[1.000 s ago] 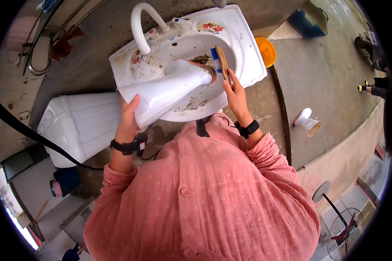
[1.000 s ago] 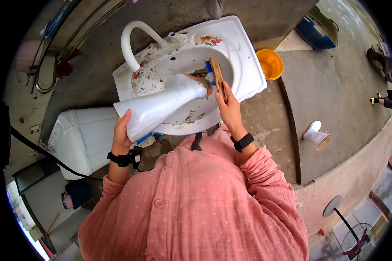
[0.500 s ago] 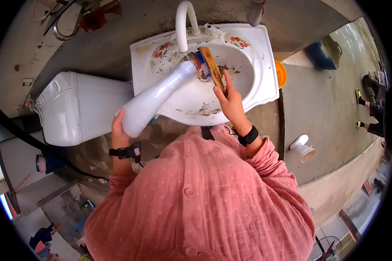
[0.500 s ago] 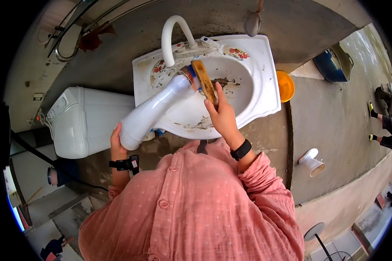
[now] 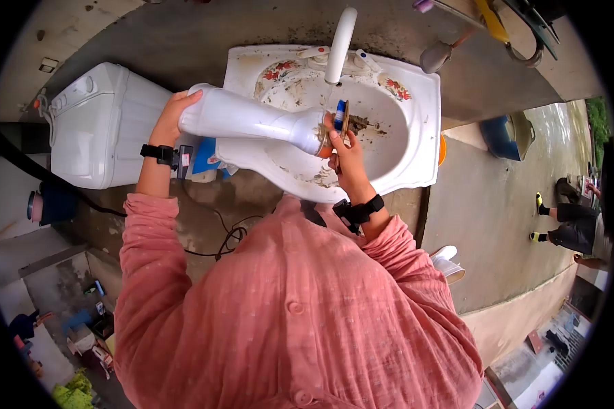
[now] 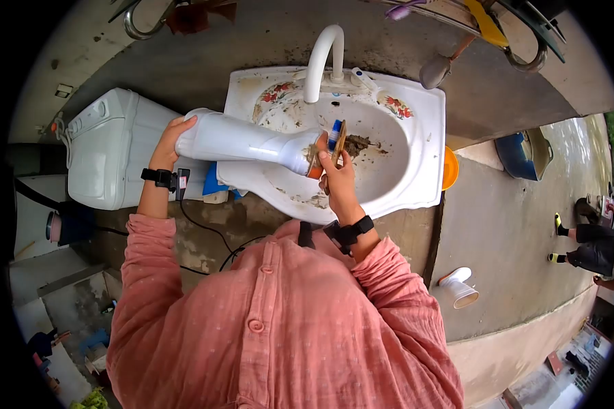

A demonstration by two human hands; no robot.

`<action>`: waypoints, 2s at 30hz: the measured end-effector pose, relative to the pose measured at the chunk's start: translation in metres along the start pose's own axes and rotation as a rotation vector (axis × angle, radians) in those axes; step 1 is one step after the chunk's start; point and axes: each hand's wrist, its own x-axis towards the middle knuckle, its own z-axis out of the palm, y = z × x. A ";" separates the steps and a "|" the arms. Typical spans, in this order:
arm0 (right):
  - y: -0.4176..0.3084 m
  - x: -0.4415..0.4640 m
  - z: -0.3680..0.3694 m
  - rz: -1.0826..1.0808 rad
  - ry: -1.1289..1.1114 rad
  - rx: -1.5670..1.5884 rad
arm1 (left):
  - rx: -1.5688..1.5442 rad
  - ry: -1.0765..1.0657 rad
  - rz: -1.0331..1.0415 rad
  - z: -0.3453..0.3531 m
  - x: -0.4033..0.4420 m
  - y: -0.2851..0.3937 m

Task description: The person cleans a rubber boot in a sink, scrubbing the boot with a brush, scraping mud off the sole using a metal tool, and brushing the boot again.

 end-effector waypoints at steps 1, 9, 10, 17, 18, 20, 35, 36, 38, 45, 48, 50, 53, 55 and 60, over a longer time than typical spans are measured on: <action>-0.003 0.001 -0.003 0.036 0.076 0.101 | -0.005 0.001 0.014 0.004 0.010 0.003; -0.013 0.016 0.004 0.014 -0.031 0.191 | 0.181 -0.021 0.026 0.004 0.046 0.013; -0.012 0.026 0.004 0.036 -0.047 0.280 | 0.244 0.038 0.044 0.002 0.048 0.011; -0.016 0.018 0.026 0.072 0.037 0.204 | 1.386 0.680 0.551 0.063 0.028 0.003; -0.013 0.020 0.025 0.082 0.044 0.199 | 1.308 0.467 0.786 0.081 0.023 -0.002; -0.009 0.020 0.025 0.062 0.036 0.222 | 1.385 0.060 0.850 0.134 0.002 -0.013; -0.040 -0.063 -0.011 -0.674 0.158 -1.186 | 1.457 0.066 0.879 0.210 0.053 -0.032; -0.038 -0.063 -0.008 -0.778 0.198 -1.240 | 1.437 0.062 0.907 0.212 0.053 -0.033; -0.041 -0.058 -0.001 -0.753 0.210 -1.330 | 1.410 0.063 0.930 0.215 0.050 -0.040; -0.067 0.013 0.001 -0.746 0.215 -1.364 | 1.446 0.096 0.969 0.212 0.029 -0.062; -0.068 -0.020 -0.007 -0.749 0.193 -1.326 | 1.413 0.130 0.844 0.211 0.036 -0.053; -0.060 -0.054 -0.005 -0.734 0.157 -1.330 | 1.444 0.123 0.821 0.214 0.040 -0.052; -0.052 -0.066 0.006 -0.675 0.159 -1.401 | 1.443 0.140 0.847 0.220 0.042 -0.055; -0.056 -0.042 0.011 -0.719 0.201 -1.511 | 1.452 0.106 0.843 0.222 0.034 -0.063; -0.088 -0.009 0.004 -0.527 0.075 -1.307 | 1.436 0.113 0.977 0.214 0.021 -0.067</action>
